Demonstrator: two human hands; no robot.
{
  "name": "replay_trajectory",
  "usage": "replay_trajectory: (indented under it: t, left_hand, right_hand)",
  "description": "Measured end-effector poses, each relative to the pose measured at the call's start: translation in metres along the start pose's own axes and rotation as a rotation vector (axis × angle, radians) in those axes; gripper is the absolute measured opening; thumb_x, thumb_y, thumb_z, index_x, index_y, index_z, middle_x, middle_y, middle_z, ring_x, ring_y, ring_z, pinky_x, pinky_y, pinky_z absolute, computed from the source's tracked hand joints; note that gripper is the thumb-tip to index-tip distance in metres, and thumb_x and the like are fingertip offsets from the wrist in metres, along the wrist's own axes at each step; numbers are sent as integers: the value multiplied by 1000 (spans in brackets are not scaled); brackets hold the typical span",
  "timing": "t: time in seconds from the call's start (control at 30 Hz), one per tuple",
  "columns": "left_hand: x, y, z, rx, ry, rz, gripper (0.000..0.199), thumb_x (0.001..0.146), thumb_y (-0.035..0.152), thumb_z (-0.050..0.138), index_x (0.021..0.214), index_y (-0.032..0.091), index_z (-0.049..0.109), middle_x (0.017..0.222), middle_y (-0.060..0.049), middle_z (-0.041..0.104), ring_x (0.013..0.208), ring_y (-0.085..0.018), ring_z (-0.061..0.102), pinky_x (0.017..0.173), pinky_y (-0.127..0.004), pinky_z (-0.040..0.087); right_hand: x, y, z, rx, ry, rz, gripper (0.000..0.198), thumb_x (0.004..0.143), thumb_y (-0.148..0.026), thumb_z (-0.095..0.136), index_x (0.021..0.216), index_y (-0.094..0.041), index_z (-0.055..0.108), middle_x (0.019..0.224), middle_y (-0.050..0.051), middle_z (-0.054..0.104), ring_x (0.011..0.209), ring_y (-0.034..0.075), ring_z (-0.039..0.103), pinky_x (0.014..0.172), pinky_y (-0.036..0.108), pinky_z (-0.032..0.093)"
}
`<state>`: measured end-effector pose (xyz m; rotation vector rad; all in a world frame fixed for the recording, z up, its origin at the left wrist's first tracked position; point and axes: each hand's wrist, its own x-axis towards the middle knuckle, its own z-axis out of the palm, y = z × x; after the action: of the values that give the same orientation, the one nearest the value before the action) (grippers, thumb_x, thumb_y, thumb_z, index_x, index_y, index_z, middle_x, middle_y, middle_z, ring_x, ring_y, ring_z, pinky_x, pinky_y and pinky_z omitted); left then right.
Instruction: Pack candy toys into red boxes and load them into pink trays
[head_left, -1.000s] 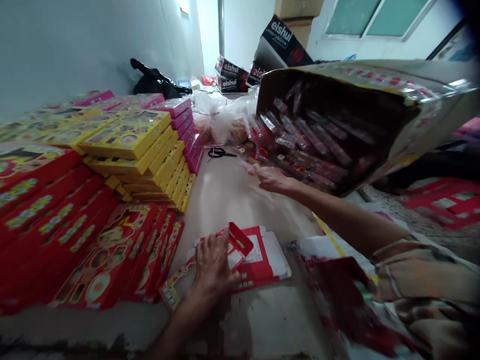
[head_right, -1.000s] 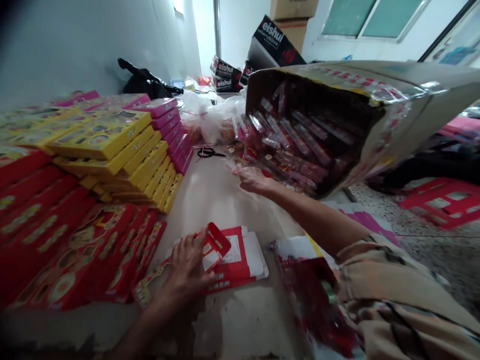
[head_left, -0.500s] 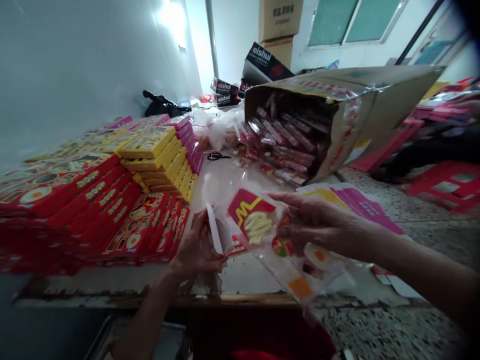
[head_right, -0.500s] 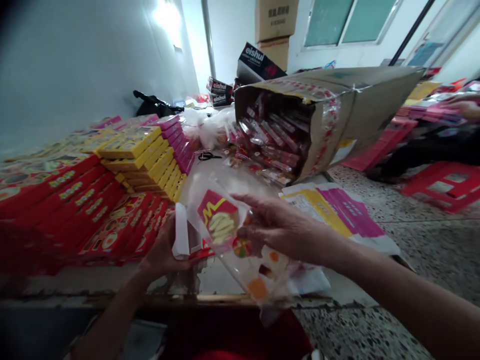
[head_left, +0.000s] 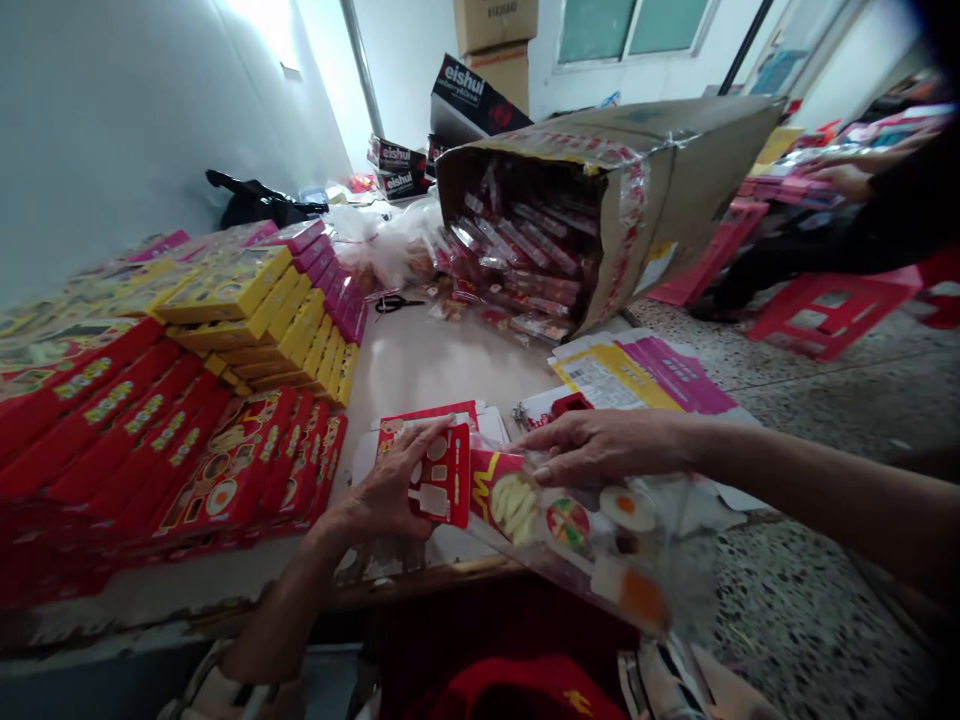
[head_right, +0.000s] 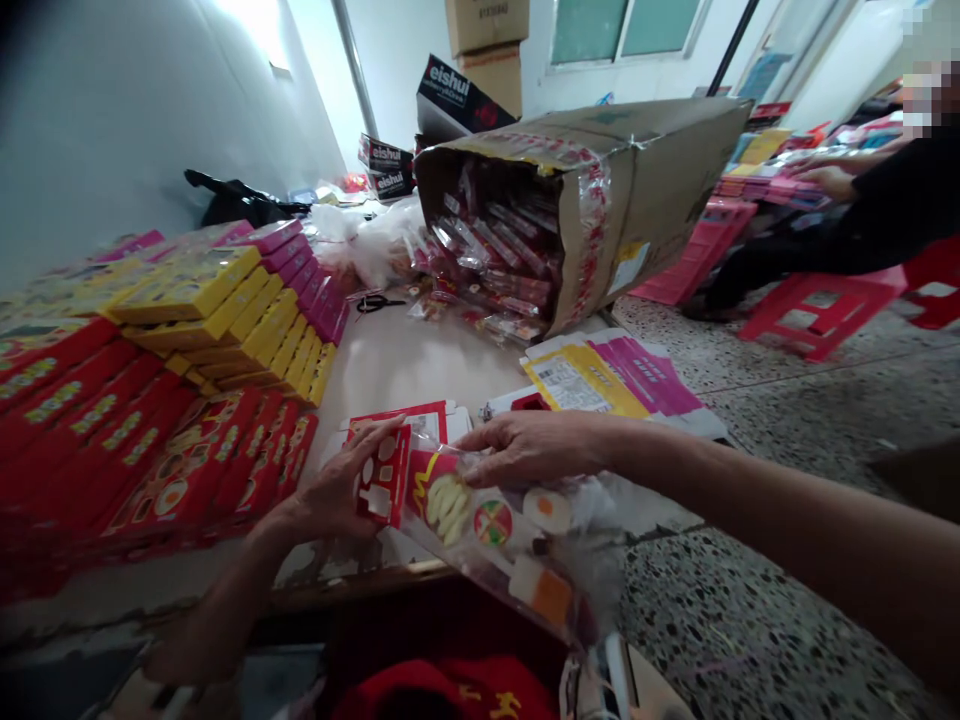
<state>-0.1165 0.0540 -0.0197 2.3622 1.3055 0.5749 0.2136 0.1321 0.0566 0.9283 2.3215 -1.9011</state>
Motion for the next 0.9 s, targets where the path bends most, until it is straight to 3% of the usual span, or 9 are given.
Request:
replay_trajectory:
  t: [0.07, 0.17, 0.27, 0.37, 0.5, 0.57, 0.67, 0.77, 0.9]
  left_hand:
    - [3, 6, 6, 39, -65, 26, 128, 54, 9, 80, 165, 30, 20, 160, -11, 39, 147, -35, 40, 121, -49, 40]
    - [7, 22, 19, 75, -91, 92, 126, 56, 18, 84, 164, 30, 20, 157, -11, 43, 142, -36, 43, 120, -51, 41]
    - [8, 38, 29, 81, -28, 111, 126, 57, 25, 85, 164, 29, 18, 156, -12, 42, 141, -36, 44, 118, -51, 42]
    - [6, 41, 31, 95, 75, 44, 120, 56, 17, 77, 162, 28, 22, 154, -11, 42, 140, -35, 44, 119, -50, 42]
    - [-1, 29, 27, 40, 172, -29, 116, 55, 14, 73, 160, 26, 26, 151, -11, 43, 136, -34, 48, 119, -49, 43]
    - [-2, 26, 28, 13, 171, -28, 117, 55, 15, 74, 161, 26, 26, 152, -11, 42, 137, -35, 48, 120, -50, 43]
    - [2, 33, 34, -27, 201, 15, 119, 55, 16, 76, 163, 27, 26, 154, -11, 41, 140, -36, 46, 122, -50, 41]
    - [6, 44, 42, -109, 231, 48, 121, 56, 18, 78, 165, 27, 26, 155, -12, 42, 142, -37, 45, 123, -50, 40]
    - [-4, 35, 43, -341, 361, 47, 117, 58, 21, 80, 164, 22, 30, 156, -15, 44, 144, -38, 45, 122, -51, 42]
  right_hand:
    - [11, 3, -2, -34, -68, 23, 35, 88, -39, 74, 119, -26, 78, 107, 2, 77, 83, 15, 68, 70, 22, 50]
    - [30, 0, 3, -146, -73, 70, 38, 85, -40, 76, 117, -20, 74, 89, 0, 73, 71, 12, 60, 62, 21, 45]
    - [40, -7, 3, -201, 51, 49, 44, 75, -42, 85, 109, -18, 69, 73, -3, 64, 61, 11, 52, 51, 21, 39]
    - [25, -8, -12, -154, 221, -27, 58, 70, -46, 90, 115, -20, 64, 82, 0, 69, 67, 13, 58, 52, 22, 42]
    - [-15, 6, -18, 159, 417, -65, 63, 69, -48, 91, 119, -20, 65, 90, 4, 74, 71, 17, 66, 60, 27, 53]
    - [-21, 16, 1, 328, 562, -106, 49, 67, -48, 91, 101, -19, 70, 81, 4, 72, 66, 16, 65, 60, 29, 53]
    - [0, 26, 48, 408, 768, -188, 34, 70, -46, 88, 82, -19, 71, 74, 3, 70, 63, 15, 61, 61, 31, 52]
    - [40, 31, 87, 244, 854, -297, 20, 78, -37, 79, 76, -20, 70, 75, 3, 68, 70, 17, 59, 68, 33, 51]
    - [86, 29, 103, 86, 951, -432, 20, 83, -33, 75, 76, -21, 61, 87, 3, 64, 83, 17, 58, 75, 30, 50]
